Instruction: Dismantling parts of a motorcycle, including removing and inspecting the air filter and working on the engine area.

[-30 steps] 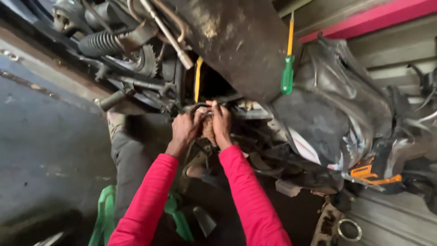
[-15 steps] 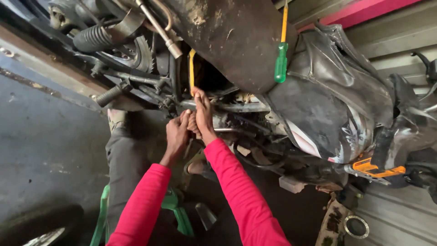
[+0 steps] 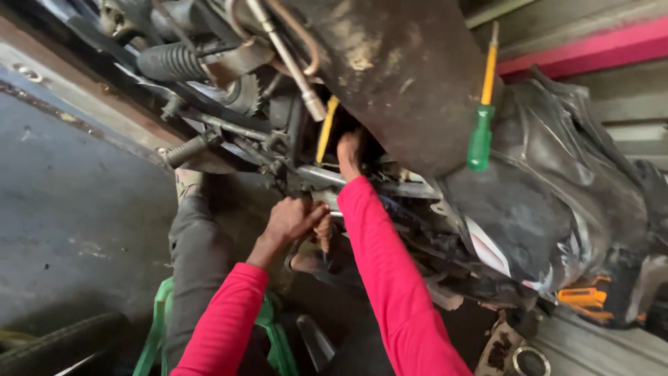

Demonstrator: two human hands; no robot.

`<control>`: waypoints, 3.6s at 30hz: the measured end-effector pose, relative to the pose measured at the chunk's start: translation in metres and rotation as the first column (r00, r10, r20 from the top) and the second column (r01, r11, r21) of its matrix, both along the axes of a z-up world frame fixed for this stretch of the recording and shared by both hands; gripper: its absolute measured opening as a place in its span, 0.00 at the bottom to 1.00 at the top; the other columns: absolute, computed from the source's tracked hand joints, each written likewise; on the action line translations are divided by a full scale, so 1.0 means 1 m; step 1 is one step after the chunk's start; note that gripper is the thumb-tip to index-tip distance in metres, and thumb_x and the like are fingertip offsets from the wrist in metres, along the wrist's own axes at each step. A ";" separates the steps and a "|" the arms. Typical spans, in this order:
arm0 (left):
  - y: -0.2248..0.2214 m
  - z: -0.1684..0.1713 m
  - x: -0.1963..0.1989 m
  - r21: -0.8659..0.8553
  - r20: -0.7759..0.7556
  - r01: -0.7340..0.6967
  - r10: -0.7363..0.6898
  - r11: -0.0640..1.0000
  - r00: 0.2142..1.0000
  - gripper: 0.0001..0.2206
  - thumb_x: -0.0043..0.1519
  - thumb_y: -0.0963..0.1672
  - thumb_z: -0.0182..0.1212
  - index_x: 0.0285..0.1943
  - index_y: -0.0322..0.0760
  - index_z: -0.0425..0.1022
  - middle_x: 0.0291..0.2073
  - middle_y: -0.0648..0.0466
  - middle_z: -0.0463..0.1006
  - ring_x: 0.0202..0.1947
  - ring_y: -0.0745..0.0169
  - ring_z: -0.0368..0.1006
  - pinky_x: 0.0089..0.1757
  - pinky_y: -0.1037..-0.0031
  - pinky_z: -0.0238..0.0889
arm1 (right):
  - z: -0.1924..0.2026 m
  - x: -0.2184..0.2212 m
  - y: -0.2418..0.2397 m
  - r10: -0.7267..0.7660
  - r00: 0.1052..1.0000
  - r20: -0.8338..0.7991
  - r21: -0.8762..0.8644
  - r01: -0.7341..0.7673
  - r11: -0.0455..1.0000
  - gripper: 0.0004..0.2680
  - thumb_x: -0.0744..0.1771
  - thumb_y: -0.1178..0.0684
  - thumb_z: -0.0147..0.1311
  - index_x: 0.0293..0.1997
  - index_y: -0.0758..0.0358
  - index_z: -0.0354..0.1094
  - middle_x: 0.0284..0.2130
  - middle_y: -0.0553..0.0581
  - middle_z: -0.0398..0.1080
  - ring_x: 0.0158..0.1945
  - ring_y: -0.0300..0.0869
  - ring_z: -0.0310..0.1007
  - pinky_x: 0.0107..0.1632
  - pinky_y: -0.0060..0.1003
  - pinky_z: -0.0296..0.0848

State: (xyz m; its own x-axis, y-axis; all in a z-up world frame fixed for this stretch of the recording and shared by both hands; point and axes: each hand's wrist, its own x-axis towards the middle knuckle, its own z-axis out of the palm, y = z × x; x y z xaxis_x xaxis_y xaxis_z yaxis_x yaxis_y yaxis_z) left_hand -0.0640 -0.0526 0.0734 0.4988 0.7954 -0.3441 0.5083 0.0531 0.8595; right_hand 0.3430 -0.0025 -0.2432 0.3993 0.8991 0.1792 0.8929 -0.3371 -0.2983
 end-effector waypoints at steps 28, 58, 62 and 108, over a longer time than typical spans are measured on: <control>0.002 -0.010 0.005 -0.005 0.023 0.175 -0.175 0.985 0.984 0.24 0.61 0.60 0.53 0.41 0.42 0.84 0.35 0.38 0.82 0.40 0.35 0.79 0.44 0.51 0.70 | 0.033 -0.017 0.054 0.548 0.451 0.705 -0.658 0.127 0.742 0.08 0.71 0.59 0.46 0.49 0.69 0.73 0.42 0.63 0.75 0.50 0.53 0.72 0.51 0.48 0.70; -0.021 -0.008 -0.026 0.106 0.094 0.067 -0.077 0.992 0.993 0.25 0.61 0.60 0.53 0.37 0.41 0.85 0.31 0.37 0.81 0.37 0.33 0.79 0.43 0.48 0.70 | 0.406 -0.281 0.031 -0.007 0.999 -0.051 -0.130 0.000 0.992 0.20 0.67 0.31 0.54 0.50 0.59 0.70 0.40 0.70 0.76 0.45 0.68 0.72 0.46 0.62 0.69; -0.021 0.011 -0.024 0.178 0.118 -0.137 0.117 0.974 0.986 0.25 0.60 0.60 0.57 0.38 0.37 0.83 0.30 0.34 0.80 0.36 0.30 0.77 0.40 0.48 0.70 | 0.428 -0.279 -0.036 -0.052 0.997 -0.062 -0.269 0.033 0.963 0.23 0.67 0.36 0.53 0.69 0.51 0.62 0.48 0.72 0.73 0.50 0.66 0.72 0.51 0.58 0.69; -0.125 0.038 0.022 0.650 -0.208 -0.234 0.466 0.723 0.860 0.14 0.66 0.53 0.57 0.39 0.44 0.78 0.27 0.40 0.80 0.28 0.33 0.77 0.32 0.47 0.69 | 0.367 -0.304 -0.371 0.410 -0.283 -0.867 0.245 0.474 0.845 0.05 0.68 0.50 0.51 0.40 0.58 0.67 0.30 0.53 0.69 0.28 0.40 0.66 0.28 0.36 0.67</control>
State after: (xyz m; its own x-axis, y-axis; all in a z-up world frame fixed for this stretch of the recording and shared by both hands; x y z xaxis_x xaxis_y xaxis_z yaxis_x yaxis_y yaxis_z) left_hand -0.0425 -0.1772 0.1110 0.0871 0.9829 0.1622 0.8141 -0.1640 0.5571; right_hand 0.0394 -0.3735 0.1240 0.4628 0.8628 -0.2035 -0.6616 0.1834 -0.7271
